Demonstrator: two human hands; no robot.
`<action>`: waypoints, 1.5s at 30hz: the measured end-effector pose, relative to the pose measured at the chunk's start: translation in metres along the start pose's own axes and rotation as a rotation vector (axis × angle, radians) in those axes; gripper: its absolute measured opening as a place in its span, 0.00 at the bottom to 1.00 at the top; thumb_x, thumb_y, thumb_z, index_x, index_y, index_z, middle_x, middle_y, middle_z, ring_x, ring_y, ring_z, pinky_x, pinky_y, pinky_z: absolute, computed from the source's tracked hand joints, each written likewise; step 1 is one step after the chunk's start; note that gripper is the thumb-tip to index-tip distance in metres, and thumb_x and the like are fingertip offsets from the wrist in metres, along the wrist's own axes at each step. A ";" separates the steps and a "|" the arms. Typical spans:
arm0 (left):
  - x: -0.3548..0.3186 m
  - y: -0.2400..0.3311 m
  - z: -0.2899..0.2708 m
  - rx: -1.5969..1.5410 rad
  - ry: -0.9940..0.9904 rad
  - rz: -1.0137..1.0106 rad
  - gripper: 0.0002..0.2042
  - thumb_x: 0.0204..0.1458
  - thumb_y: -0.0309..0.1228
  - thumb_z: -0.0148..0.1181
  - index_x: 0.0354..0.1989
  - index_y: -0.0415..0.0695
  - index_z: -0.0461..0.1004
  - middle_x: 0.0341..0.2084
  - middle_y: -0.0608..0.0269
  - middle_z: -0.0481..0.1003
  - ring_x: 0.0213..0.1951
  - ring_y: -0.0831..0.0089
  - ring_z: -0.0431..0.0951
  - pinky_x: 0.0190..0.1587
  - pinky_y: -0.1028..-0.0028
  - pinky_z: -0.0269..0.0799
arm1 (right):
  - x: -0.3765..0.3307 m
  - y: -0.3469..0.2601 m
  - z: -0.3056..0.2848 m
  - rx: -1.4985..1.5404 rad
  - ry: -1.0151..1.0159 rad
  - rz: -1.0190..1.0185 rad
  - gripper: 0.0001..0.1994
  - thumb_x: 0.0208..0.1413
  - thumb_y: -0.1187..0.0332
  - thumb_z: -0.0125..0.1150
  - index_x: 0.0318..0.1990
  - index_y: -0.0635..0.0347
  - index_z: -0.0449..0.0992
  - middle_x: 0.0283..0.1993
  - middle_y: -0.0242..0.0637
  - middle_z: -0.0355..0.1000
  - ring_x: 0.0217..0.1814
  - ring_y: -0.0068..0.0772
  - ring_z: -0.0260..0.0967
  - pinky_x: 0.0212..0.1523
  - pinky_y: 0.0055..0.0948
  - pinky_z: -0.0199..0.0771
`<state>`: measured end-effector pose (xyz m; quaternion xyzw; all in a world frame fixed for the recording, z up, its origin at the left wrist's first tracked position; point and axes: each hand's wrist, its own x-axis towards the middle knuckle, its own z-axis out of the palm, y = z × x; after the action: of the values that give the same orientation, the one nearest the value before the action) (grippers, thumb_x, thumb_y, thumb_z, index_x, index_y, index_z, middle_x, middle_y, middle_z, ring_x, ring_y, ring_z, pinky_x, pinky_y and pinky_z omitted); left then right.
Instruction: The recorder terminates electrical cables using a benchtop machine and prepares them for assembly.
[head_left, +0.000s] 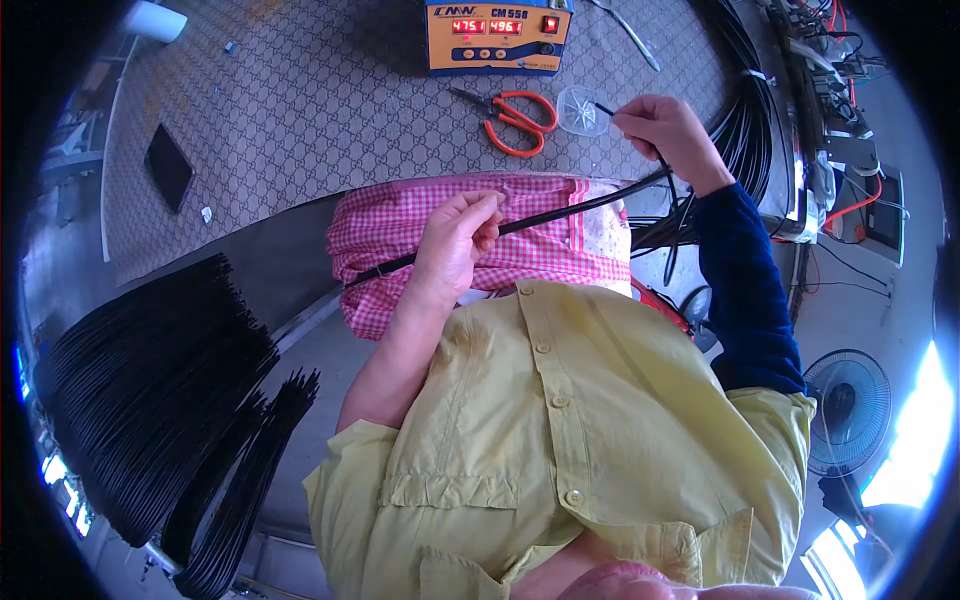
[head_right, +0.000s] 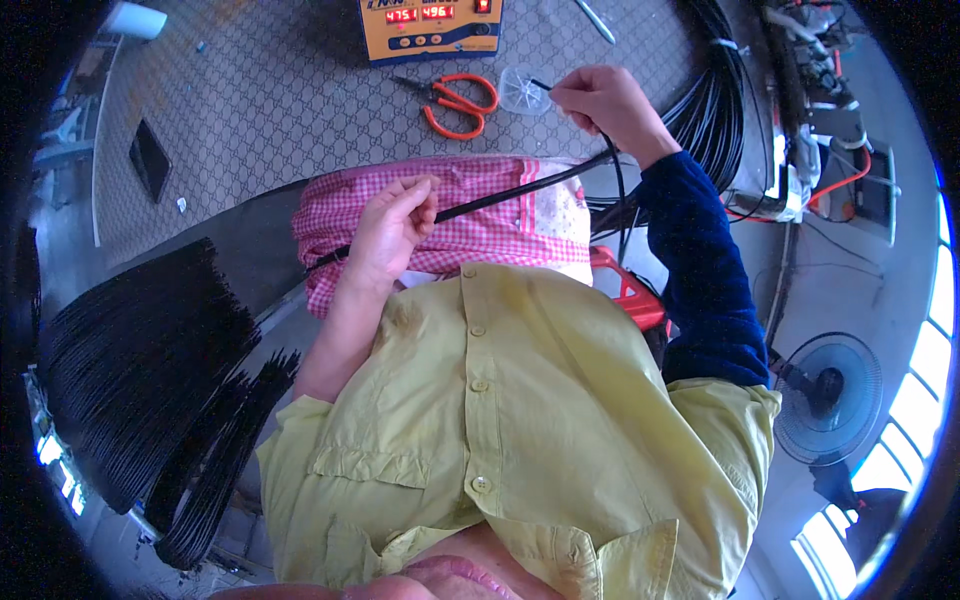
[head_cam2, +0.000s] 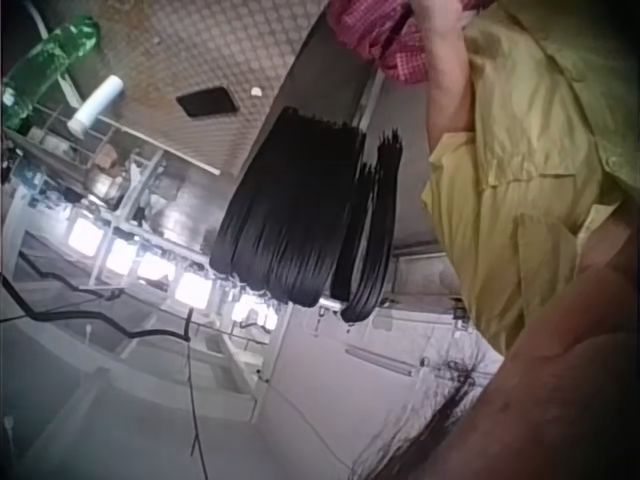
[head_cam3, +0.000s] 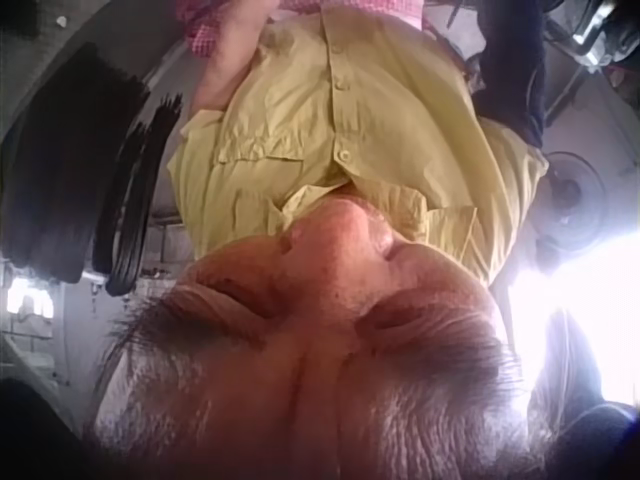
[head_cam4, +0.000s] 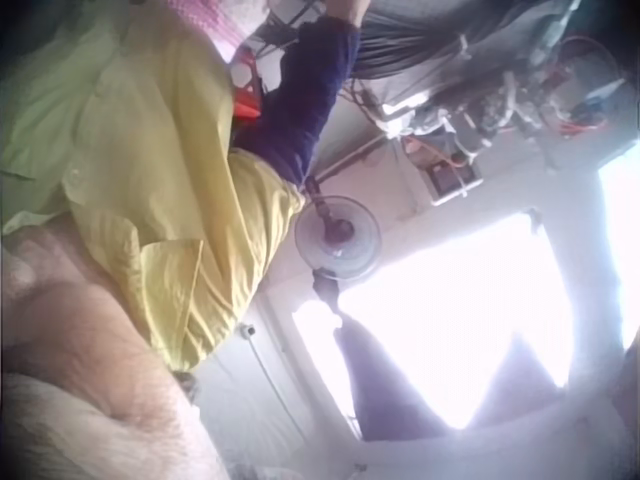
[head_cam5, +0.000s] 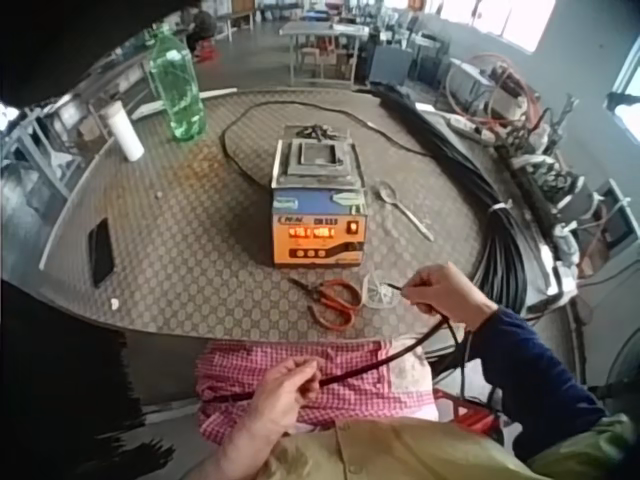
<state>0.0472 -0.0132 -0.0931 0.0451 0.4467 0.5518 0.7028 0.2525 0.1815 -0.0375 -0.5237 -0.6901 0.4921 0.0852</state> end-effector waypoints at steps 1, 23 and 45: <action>0.000 0.000 0.000 -0.008 0.008 0.002 0.06 0.49 0.29 0.52 0.32 0.41 0.70 0.20 0.71 0.69 0.21 0.85 0.66 0.22 0.86 0.60 | 0.002 0.005 0.001 -0.014 0.023 -0.031 0.07 0.44 0.70 0.58 0.30 0.64 0.74 0.15 0.34 0.66 0.14 0.21 0.60 0.16 0.22 0.60; 0.003 0.005 -0.002 -0.035 0.022 0.035 0.06 0.49 0.29 0.53 0.32 0.40 0.70 0.20 0.71 0.68 0.19 0.86 0.65 0.20 0.88 0.58 | -0.001 -0.017 0.007 -0.343 0.302 -0.525 0.05 0.38 0.75 0.60 0.27 0.63 0.74 0.20 0.35 0.66 0.22 0.25 0.63 0.24 0.22 0.64; 0.020 0.032 -0.003 0.004 0.049 0.098 0.06 0.51 0.27 0.48 0.33 0.38 0.68 0.20 0.69 0.67 0.21 0.83 0.64 0.23 0.84 0.57 | 0.082 -0.128 -0.016 -0.373 0.414 -0.810 0.04 0.38 0.75 0.57 0.24 0.64 0.72 0.24 0.38 0.66 0.25 0.36 0.67 0.26 0.26 0.65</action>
<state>0.0215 0.0141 -0.0884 0.0550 0.4622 0.5856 0.6636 0.1455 0.2609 0.0362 -0.3063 -0.8832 0.1729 0.3101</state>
